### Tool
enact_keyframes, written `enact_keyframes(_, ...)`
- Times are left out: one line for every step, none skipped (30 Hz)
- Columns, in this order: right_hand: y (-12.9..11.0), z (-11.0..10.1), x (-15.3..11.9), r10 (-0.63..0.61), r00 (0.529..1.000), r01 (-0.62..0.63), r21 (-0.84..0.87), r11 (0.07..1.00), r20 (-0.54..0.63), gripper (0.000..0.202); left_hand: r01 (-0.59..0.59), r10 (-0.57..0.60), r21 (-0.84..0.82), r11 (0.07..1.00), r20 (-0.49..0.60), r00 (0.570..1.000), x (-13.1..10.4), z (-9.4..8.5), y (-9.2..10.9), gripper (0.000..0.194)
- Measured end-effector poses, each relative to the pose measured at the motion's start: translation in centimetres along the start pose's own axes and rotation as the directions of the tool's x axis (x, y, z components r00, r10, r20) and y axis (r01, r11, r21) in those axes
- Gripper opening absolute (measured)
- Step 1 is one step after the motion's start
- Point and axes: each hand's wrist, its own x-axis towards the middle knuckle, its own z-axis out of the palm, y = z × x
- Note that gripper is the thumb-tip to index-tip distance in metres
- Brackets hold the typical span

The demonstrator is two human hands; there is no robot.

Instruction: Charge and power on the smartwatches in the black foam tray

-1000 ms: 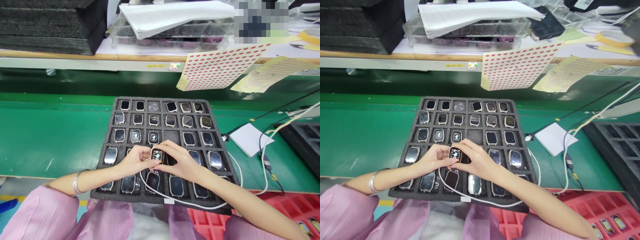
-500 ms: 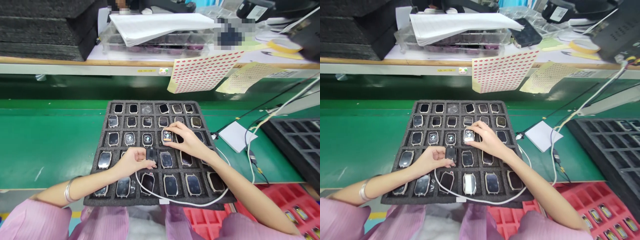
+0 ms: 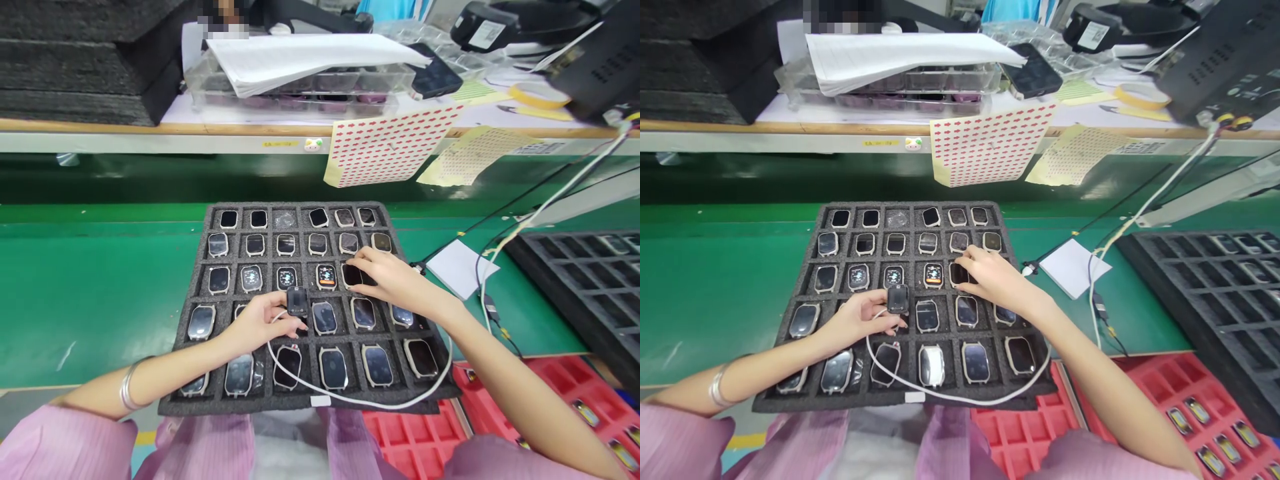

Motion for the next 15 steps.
enact_keyframes(-0.2,-0.1,0.0,0.007,1.000,-0.007,0.014,1.000,-0.027,0.036,-0.003,0.003,-0.010,1.000,-0.002,1.000,0.0,0.0,0.0,0.033)
enact_keyframes(-0.6,-0.2,0.0,0.018,0.997,-0.014,0.047,0.999,-0.071,0.035,-0.005,0.005,-0.022,1.000,-0.003,1.000,0.0,0.0,0.0,0.033)
enact_keyframes(-1.2,-0.5,0.0,0.029,0.991,-0.015,0.102,0.995,-0.128,0.035,-0.009,0.009,-0.033,0.999,0.000,1.000,0.0,-0.1,-0.1,0.033)
enact_keyframes(-2.0,-0.8,0.0,0.036,0.982,-0.003,0.176,0.984,-0.183,0.034,-0.015,0.016,-0.043,0.999,0.005,1.000,0.0,-0.1,-0.2,0.033)
enact_keyframes(-3.0,-1.1,0.0,0.039,0.973,0.021,0.255,0.967,-0.228,0.034,-0.022,0.023,-0.049,0.999,0.013,1.000,0.0,-0.2,-0.3,0.032)
enact_keyframes(-4.1,-1.2,0.2,0.029,0.966,0.059,0.329,0.943,-0.259,0.033,-0.031,0.032,-0.051,0.998,0.020,0.999,0.0,-0.2,-0.4,0.032)
enact_keyframes(-5.3,-1.2,0.4,0.007,0.966,0.096,0.379,0.921,-0.260,0.034,-0.039,0.040,-0.052,0.998,0.026,0.999,0.0,-0.3,-0.5,0.032)
enact_keyframes(-6.5,-1.1,0.7,-0.017,0.967,0.121,0.401,0.908,-0.254,0.034,-0.045,0.047,-0.054,0.998,0.031,0.998,0.0,-0.3,-0.5,0.033)
enact_keyframes(-7.5,-0.8,1.1,-0.043,0.970,0.139,0.403,0.905,-0.239,0.035,-0.050,0.052,-0.059,0.997,0.035,0.998,0.0,-0.4,-0.6,0.035)
enact_keyframes(-8.4,-0.5,1.5,-0.061,0.973,0.147,0.395,0.907,-0.223,0.035,-0.053,0.055,-0.066,0.996,0.039,0.998,0.0,-0.4,-0.7,0.036)
enact_keyframes(-9.0,0.0,1.9,-0.074,0.975,0.151,0.384,0.911,-0.210,0.036,-0.055,0.058,-0.073,0.996,0.042,0.997,0.0,-0.4,-0.7,0.038)
enact_keyframes(-9.4,0.4,2.3,-0.082,0.977,0.153,0.376,0.914,-0.199,0.036,-0.056,0.060,-0.078,0.995,0.042,0.997,0.0,-0.5,-0.7,0.039)
enact_keyframes(-9.6,0.8,2.6,-0.086,0.977,0.155,0.374,0.915,-0.194,0.037,-0.056,0.059,-0.076,0.995,0.039,0.997,0.0,-0.5,-0.7,0.039)
enact_keyframes(-9.6,1.1,2.8,-0.094,0.977,0.161,0.373,0.914,-0.191,0.038,-0.057,0.059,-0.070,0.996,0.029,0.998,0.0,-0.5,-0.7,0.038)
enact_keyframes(-9.5,1.3,2.9,-0.102,0.976,0.168,0.369,0.914,-0.190,0.040,-0.055,0.056,-0.057,0.997,0.017,0.998,0.0,-0.5,-0.6,0.037)
